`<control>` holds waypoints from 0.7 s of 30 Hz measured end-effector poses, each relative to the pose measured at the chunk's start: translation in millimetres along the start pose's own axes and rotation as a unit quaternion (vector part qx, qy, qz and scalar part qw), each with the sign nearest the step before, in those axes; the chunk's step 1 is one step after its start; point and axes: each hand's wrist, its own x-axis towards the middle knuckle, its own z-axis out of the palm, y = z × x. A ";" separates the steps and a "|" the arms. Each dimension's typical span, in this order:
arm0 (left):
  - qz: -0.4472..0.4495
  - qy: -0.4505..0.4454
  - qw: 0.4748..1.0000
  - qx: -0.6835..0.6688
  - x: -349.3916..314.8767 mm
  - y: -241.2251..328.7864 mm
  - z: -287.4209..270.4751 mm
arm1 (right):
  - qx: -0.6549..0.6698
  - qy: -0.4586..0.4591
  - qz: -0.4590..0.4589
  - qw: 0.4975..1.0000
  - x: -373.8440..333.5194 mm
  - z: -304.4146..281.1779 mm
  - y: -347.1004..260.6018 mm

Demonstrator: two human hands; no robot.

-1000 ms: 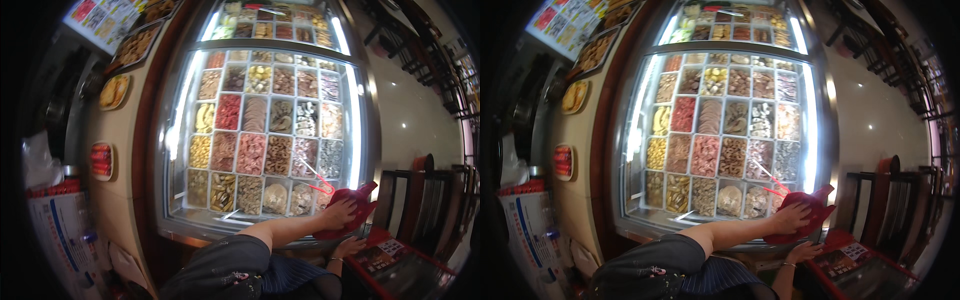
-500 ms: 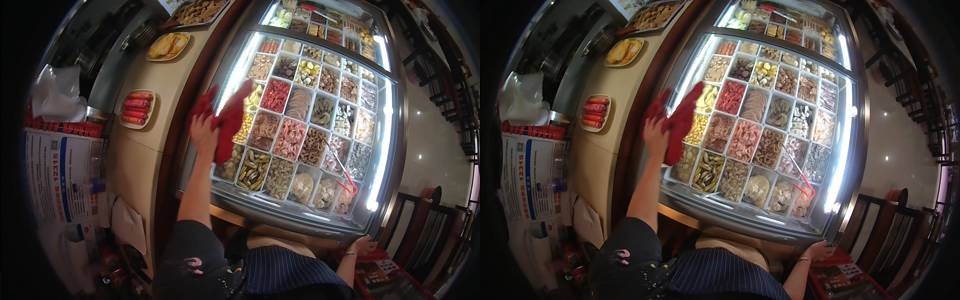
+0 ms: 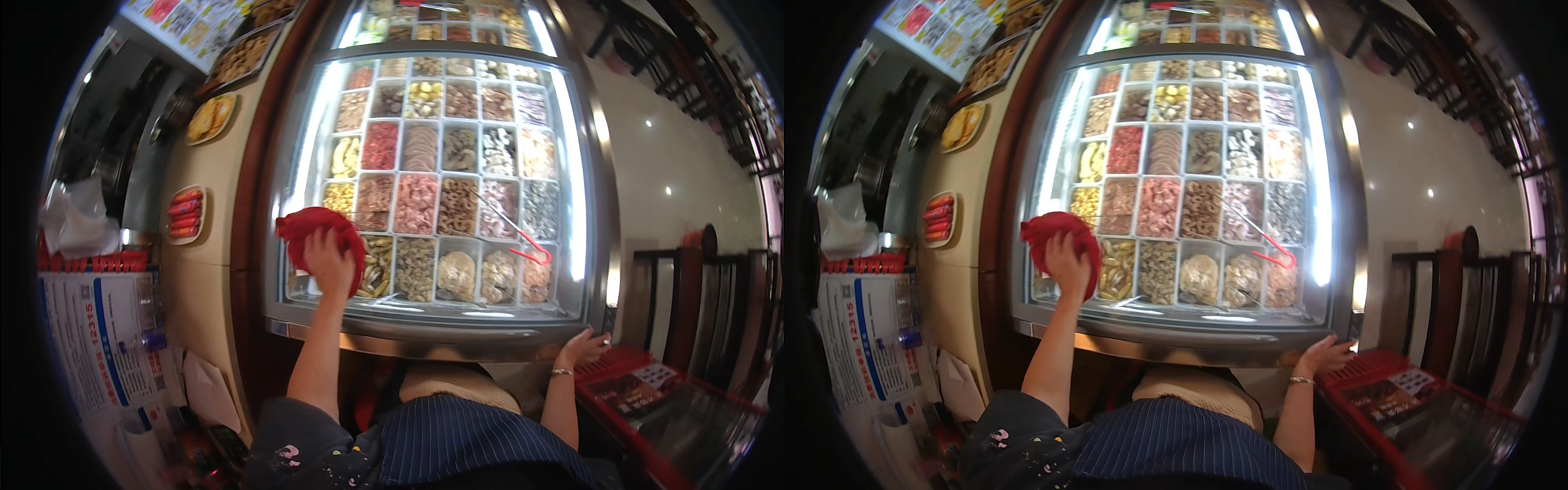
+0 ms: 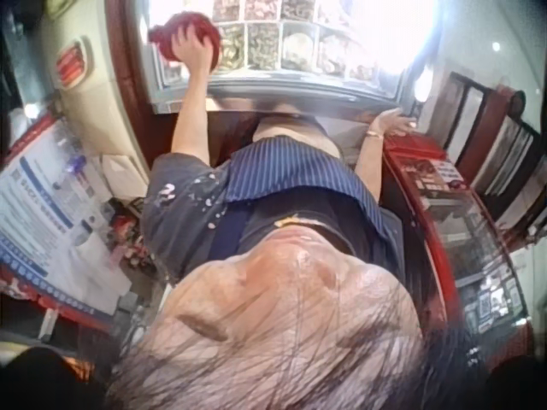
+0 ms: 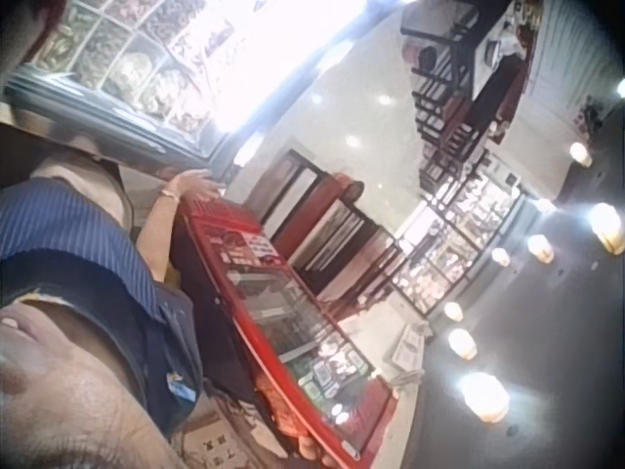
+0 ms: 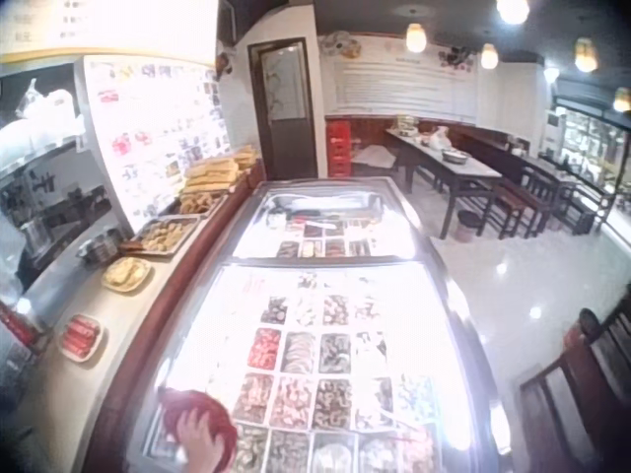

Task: The person wipes the glass and metal surfaces of a refrigerated display case with a red cloth, then moves to wipe a nearby table. The person uses a red cloth to clean the display case and table surfaces.

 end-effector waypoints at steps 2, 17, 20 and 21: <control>0.094 -0.009 0.993 -0.074 21.5 85.5 14.9 | 0.048 -0.024 0.011 0.999 3.4 -2.6 4.7; 0.480 -0.257 0.758 -0.359 -153.5 421.5 -21.5 | 0.516 -0.296 0.187 0.782 9.0 -50.4 132.1; 0.449 -0.205 0.804 -0.330 -164.0 364.6 -34.2 | 0.483 -0.356 0.179 0.780 9.4 -40.5 146.4; 0.440 -0.177 0.821 -0.319 -167.6 341.5 -37.8 | 0.475 -0.374 0.178 0.777 6.6 -41.9 144.2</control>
